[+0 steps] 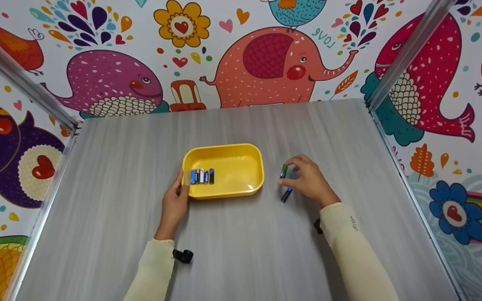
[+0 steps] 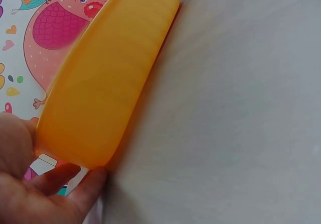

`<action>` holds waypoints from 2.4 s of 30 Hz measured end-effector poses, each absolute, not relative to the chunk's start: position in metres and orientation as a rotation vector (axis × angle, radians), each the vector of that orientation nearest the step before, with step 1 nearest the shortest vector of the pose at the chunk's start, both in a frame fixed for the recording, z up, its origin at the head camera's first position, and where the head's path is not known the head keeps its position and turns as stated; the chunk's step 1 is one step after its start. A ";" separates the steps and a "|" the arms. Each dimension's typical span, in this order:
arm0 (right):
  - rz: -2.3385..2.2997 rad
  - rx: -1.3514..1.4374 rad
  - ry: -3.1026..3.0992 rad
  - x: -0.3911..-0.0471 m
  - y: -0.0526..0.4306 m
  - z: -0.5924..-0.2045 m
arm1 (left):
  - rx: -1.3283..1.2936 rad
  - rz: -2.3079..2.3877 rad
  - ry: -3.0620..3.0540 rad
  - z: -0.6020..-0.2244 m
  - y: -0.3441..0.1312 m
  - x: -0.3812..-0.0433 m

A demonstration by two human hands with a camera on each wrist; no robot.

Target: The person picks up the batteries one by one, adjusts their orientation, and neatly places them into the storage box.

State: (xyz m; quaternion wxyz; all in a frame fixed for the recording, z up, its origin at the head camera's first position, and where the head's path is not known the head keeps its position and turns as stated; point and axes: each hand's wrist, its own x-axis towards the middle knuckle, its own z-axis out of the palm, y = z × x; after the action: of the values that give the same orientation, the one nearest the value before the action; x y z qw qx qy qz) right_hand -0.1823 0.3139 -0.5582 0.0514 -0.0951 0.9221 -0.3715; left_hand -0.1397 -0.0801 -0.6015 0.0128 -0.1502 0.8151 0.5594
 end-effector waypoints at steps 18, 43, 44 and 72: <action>-1.181 -0.361 2.749 -0.212 0.247 -0.538 | -0.483 1.727 2.538 -0.601 -0.080 -0.141; -1.297 -0.451 2.601 -0.228 0.170 -0.557 | -0.458 1.773 2.535 -0.603 -0.079 -0.141; -1.295 -0.447 2.598 -0.228 0.168 -0.558 | -0.460 1.771 2.533 -0.603 -0.079 -0.141; -1.210 -0.461 2.577 -0.239 0.129 -0.592 | -0.433 1.745 2.586 -0.604 -0.081 -0.141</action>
State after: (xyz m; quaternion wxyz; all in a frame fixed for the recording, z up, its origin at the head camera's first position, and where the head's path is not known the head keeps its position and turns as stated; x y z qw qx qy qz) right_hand -0.2392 0.1287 -0.5920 0.1284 -0.1584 0.8861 -0.4162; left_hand -0.1411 -0.0806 -0.6037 -0.0038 -0.1375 0.8210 0.5541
